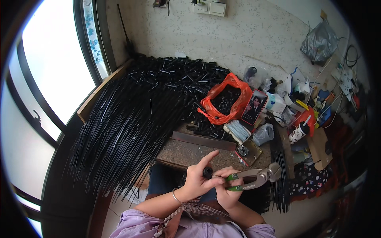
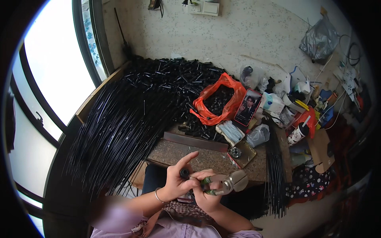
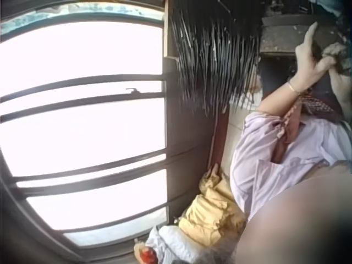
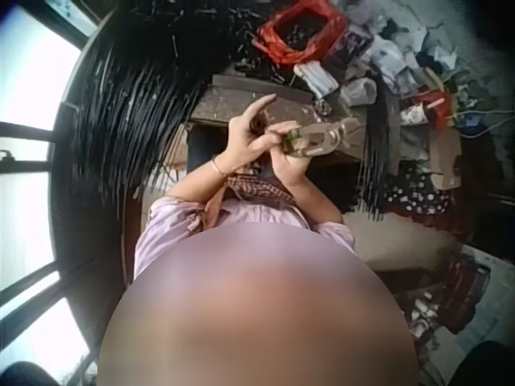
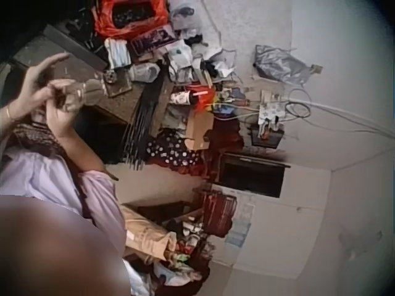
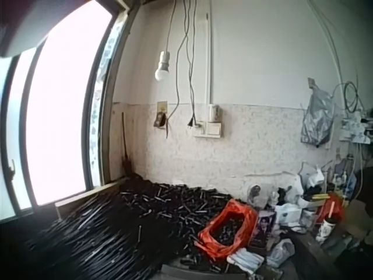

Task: Bundling and trimming black plastic wires at a manufacturing workstation.

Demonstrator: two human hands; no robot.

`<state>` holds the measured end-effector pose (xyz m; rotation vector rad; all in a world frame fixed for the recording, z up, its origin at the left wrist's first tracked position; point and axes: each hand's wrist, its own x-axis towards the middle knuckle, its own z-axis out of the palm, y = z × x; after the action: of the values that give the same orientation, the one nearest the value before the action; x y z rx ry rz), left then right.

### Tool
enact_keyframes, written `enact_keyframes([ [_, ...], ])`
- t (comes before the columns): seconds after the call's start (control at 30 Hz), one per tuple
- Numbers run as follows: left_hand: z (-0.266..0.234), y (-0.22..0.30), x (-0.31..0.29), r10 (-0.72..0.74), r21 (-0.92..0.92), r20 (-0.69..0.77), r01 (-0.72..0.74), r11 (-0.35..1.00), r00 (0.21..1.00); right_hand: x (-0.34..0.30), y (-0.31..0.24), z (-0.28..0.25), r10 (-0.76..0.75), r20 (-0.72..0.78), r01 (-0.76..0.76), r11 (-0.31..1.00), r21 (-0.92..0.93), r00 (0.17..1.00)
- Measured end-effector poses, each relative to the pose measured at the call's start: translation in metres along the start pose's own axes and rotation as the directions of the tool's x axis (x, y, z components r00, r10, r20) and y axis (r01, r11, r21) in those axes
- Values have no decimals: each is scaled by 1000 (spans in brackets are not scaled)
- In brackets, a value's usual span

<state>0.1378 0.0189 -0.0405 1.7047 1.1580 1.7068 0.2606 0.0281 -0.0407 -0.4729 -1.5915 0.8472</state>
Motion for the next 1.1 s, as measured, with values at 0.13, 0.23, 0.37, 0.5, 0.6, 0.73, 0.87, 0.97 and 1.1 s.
enact_keyframes([
  [0.13,3,4,-2,-42,-21,29,42,999,999,-4,-10,7,168,-104,-160,984,83,980],
  [0.23,3,4,0,30,-51,29,-28,998,999,8,4,-3,-196,11,195,965,-176,981],
  [0.37,-16,12,10,-1,-214,289,66,975,957,21,-3,-18,244,183,-272,950,151,952],
  [0.5,-37,17,14,-113,-257,206,165,952,972,15,-15,-46,611,374,-699,695,168,698],
  [0.6,-54,6,17,-112,-410,152,166,897,982,0,-33,-62,730,515,-785,597,-163,449],
  [0.73,-52,8,20,-10,-226,129,39,973,992,-2,-46,-47,686,614,-710,649,-274,390],
  [0.87,-49,23,22,-44,-162,75,56,985,996,-6,-43,-48,616,704,-902,423,83,354],
  [0.97,-45,26,18,-87,-152,44,93,984,995,-2,-35,-69,523,838,-961,278,4,155],
  [1.1,-35,20,10,-96,-110,-62,89,990,993,4,-43,-71,618,779,-939,321,-126,106],
])
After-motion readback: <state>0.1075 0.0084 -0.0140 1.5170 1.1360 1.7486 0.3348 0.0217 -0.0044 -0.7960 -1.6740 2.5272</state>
